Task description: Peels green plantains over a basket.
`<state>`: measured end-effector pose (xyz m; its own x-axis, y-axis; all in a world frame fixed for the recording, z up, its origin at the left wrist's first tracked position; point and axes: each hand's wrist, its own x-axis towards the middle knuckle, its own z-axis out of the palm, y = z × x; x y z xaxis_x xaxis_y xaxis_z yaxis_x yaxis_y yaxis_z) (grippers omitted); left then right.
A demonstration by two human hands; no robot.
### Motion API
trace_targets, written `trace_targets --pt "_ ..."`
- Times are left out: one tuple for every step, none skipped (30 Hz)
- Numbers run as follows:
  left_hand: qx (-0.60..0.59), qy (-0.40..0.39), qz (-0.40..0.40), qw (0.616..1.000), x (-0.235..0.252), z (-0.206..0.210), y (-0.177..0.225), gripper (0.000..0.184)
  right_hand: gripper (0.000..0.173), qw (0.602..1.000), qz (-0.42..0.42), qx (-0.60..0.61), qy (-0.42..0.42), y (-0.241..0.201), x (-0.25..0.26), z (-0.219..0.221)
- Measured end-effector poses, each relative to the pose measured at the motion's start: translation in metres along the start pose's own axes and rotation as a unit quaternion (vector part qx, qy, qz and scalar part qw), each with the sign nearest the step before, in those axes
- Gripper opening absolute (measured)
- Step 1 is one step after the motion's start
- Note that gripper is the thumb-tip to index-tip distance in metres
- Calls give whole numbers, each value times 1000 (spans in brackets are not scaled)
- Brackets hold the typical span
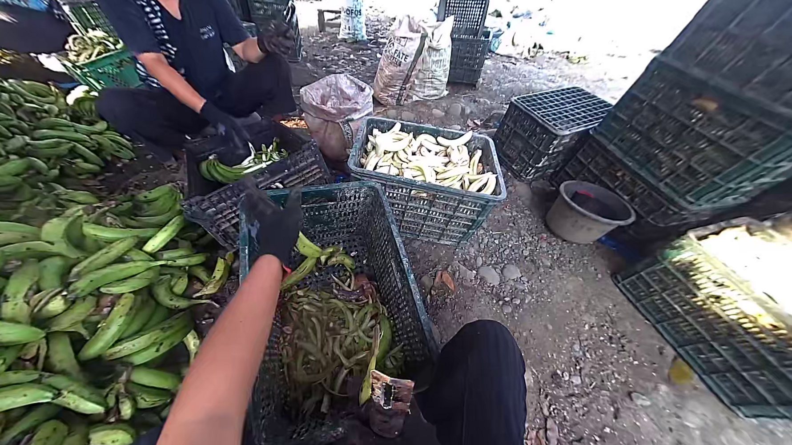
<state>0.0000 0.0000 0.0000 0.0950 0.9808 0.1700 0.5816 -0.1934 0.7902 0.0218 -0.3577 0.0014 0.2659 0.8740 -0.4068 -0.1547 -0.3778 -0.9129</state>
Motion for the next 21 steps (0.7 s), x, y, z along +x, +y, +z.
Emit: trace_targets --pt "29 -30 -6 999 -6 -10 11 99 53 997 -73 -31 7 9 11 -3" --pt "45 -63 3 997 -15 -18 11 100 51 987 -151 -49 20 24 27 -6" --pt "28 -93 24 995 -31 -24 2 98 50 970 -232 -63 27 46 48 -8" --pt "-12 -136 33 990 -51 -28 -12 88 49 952 -293 -79 30 56 64 -10" --pt "-73 -205 8 976 -75 -31 -30 74 47 934 -337 -110 29 54 74 -12" --pt "-141 -297 -60 943 -102 -35 -50 59 42 909 -387 -153 20 47 82 -13" --pt "-232 -387 -143 881 -128 -41 -69 46 38 877 -434 -205 -2 37 91 -14" --pt "-332 -462 -195 799 -152 -41 -87 43 36 844 -473 -250 -37 26 101 -14" --pt "-428 -525 -201 707 -167 -39 -108 50 36 816 -497 -284 -79 17 112 -12" --pt "-497 -541 -173 656 -177 -34 -122 48 36 793 -511 -311 -117 8 122 -9" --pt "-513 -518 -131 672 -179 -33 -128 41 36 776 -515 -334 -147 0 130 -6" --pt "-494 -463 -118 727 -178 -37 -121 32 37 763 -514 -355 -167 -6 137 -3" --pt "-472 -414 -121 769 -172 -41 -113 27 37 753 -514 -371 -178 -8 143 -1" --pt "-472 -390 -113 782 -163 -47 -109 28 37 746 -521 -375 -180 -10 149 1" --pt "-496 -372 -124 775 -154 -52 -102 32 35 745 -530 -360 -183 -11 156 2" --pt "-532 -371 -135 749 -146 -55 -96 46 33 751 -538 -332 -191 -13 165 2" --pt "-566 -383 -139 717 -141 -57 -93 58 32 761 -539 -298 -203 -15 172 1" --pt "-581 -397 -132 698 -138 -56 -91 63 34 772 -536 -268 -213 -18 178 0" --pt "-586 -412 -124 687 -136 -53 -92 63 39 785 -525 -246 -220 -19 182 -1" --pt "-587 -416 -121 684 -134 -47 -95 58 45 799 -507 -237 -219 -19 183 -3" --pt "-592 -401 -127 688 -133 -42 -98 51 51 815 -481 -243 -213 -17 184 -5"
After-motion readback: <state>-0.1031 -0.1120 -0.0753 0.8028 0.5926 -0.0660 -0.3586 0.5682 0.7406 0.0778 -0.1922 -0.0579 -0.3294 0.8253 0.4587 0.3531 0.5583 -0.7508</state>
